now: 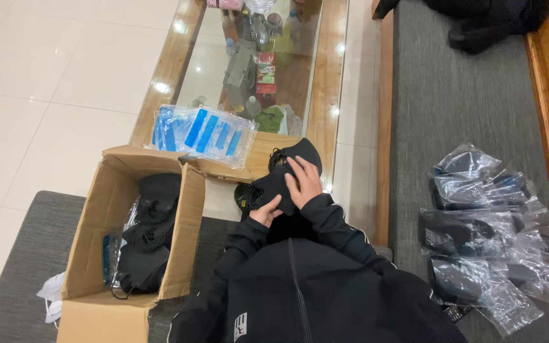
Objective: Packaging black fabric face masks into a cardboard box after inspection
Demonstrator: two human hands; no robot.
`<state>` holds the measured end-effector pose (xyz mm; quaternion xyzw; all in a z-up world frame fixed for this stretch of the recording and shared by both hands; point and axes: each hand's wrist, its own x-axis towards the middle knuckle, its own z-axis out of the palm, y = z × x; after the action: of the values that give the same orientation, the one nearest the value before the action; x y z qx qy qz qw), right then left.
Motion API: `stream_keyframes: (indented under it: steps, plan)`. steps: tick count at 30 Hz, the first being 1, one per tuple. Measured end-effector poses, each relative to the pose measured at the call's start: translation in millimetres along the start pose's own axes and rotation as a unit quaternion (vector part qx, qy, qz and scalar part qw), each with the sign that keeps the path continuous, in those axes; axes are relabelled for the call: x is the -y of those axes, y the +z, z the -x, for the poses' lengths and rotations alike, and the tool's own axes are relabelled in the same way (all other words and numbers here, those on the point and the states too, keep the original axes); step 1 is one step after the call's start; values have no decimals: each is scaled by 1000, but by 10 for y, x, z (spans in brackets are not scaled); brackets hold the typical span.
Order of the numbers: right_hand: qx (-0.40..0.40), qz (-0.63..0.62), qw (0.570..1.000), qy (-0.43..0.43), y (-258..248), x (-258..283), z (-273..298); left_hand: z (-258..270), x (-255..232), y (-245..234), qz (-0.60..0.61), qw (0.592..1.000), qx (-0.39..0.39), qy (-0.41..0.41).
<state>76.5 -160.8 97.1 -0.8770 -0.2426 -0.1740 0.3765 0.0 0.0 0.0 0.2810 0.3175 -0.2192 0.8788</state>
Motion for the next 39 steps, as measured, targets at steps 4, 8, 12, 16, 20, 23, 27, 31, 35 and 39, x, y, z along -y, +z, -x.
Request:
stream_keyframes:
  steps: [4,8,12,16,20,23,27,31,35,39]
  plan:
    - [46,-43,998,6,49,37,36,-284,120,-88,-53,998,-23,17]
    - [66,-29,997,15,173,-113,70,-303,70,-98,-103,993,-45,33]
    - [19,-46,999,-5,-26,112,-10,-403,205,-252,-121,991,-52,19]
    - [-10,-20,999,-33,36,74,18,-233,117,-49,-96,992,-55,67]
    - [53,-37,998,10,-78,202,14,-87,80,74,-82,991,-67,84]
    - [86,-72,991,79,-98,236,91,126,-31,261,-51,992,-73,86]
    - [101,-52,985,133,107,39,368,154,-35,236,-15,995,-46,84]
    - [125,-40,986,106,68,95,496,300,-77,287,-12,992,-50,115]
    - [146,-34,983,102,125,1,563,426,-109,339,25,996,-37,81]
    - [139,-45,972,184,145,-52,548,108,34,-28,-7,998,-58,37]
